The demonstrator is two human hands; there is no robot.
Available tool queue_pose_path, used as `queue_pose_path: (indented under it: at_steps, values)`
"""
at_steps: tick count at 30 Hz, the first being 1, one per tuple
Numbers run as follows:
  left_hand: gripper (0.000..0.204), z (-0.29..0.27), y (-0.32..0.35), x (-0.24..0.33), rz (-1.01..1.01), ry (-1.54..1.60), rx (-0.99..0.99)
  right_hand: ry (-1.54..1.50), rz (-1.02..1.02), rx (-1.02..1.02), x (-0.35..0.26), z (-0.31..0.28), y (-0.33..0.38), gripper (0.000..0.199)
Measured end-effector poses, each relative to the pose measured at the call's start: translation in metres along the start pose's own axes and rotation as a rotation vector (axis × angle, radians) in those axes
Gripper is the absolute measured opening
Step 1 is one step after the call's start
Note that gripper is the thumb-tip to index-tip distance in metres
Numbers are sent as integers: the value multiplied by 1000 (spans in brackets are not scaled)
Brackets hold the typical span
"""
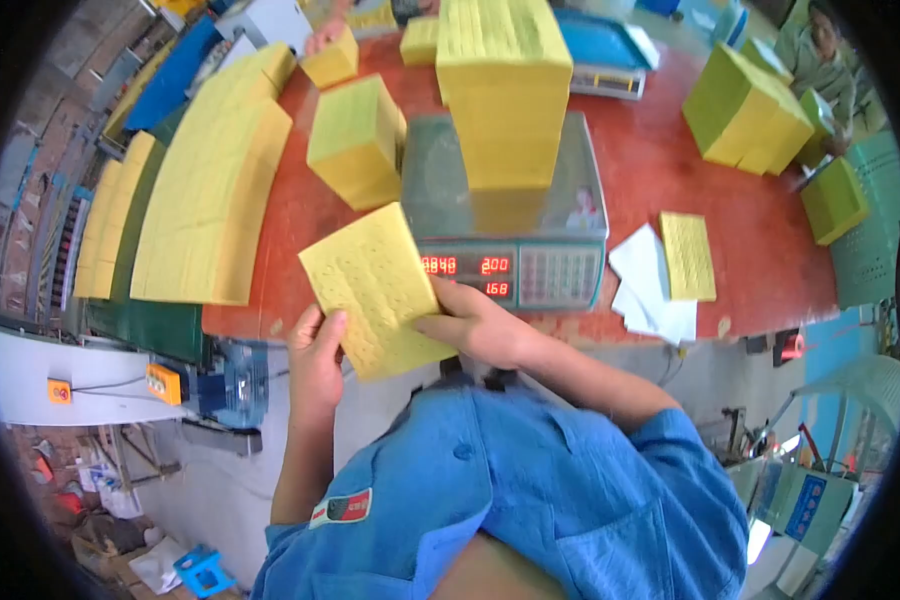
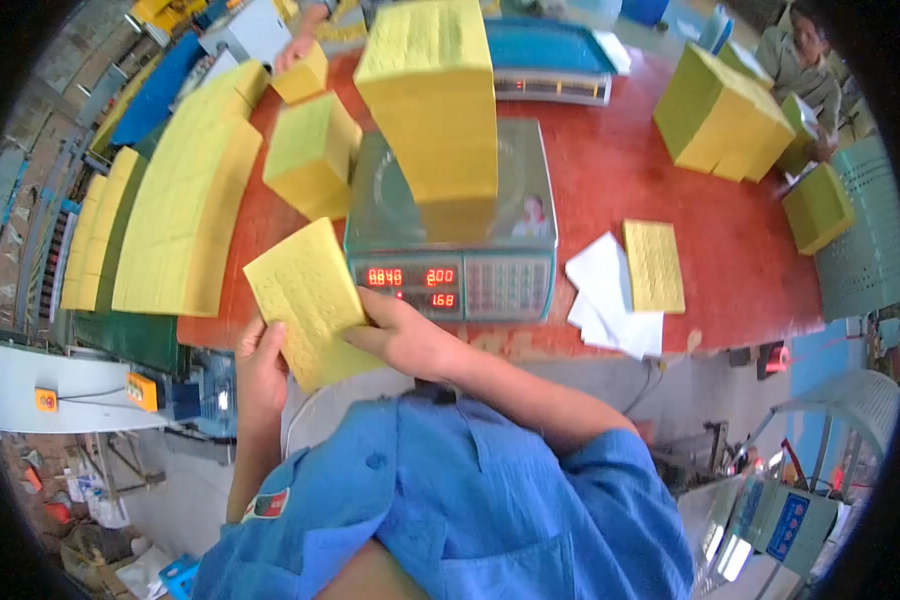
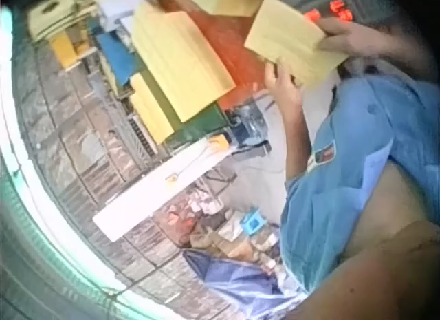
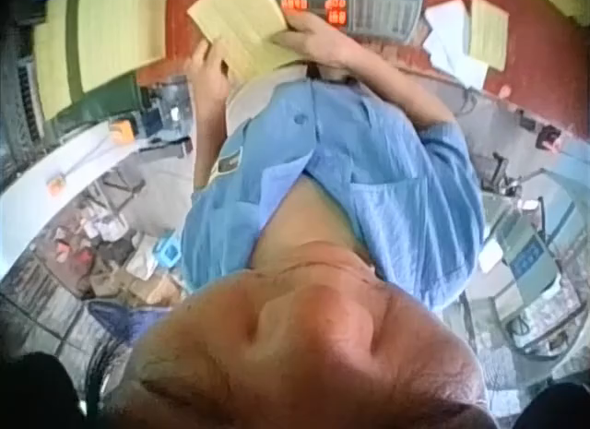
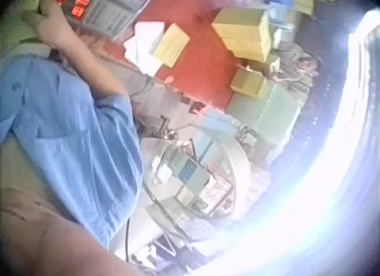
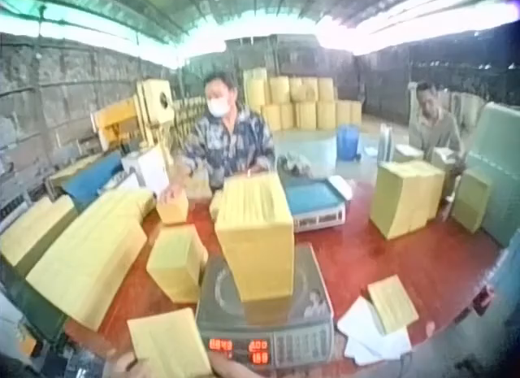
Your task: The person is weighing and stacking bundles of yellow paper on a digital scale in a factory.
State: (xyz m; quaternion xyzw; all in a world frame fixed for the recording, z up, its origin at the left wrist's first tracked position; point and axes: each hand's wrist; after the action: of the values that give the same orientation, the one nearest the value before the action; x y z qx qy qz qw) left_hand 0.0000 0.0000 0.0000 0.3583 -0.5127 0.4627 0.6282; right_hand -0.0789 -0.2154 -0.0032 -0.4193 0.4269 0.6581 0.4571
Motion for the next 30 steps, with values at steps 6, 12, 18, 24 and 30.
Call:
queue_pose_path:
  at_steps: [6, 12, 18, 24, 30]
  values:
    - [32, 94, -86, 94, 202, -80, -318, 275, -208, 473, -113, -44, 28, 27]
    - [28, 166, -208, 160, 306, -147, -572, 419, -425, 776, -229, -97, 11, 36]
    - [24, 199, -268, 119, 159, -286, -609, 310, -310, 861, -222, -159, -19, 37]
    - [25, 200, -279, 98, 93, -272, -538, 288, -261, 865, -214, -158, -23, 36]
    - [25, 195, -288, 85, 157, -294, -571, 279, -262, 886, -209, -156, -23, 34]
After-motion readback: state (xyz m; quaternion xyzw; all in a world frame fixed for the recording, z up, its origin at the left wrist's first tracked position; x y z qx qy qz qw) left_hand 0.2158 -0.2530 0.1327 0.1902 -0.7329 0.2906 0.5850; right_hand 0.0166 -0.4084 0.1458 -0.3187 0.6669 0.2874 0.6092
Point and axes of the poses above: each hand's wrist, its own y-axis away from the middle knuckle, its own z-axis out of the palm, x = y × z, and after that the axes turned 10 degrees about z, right-handed
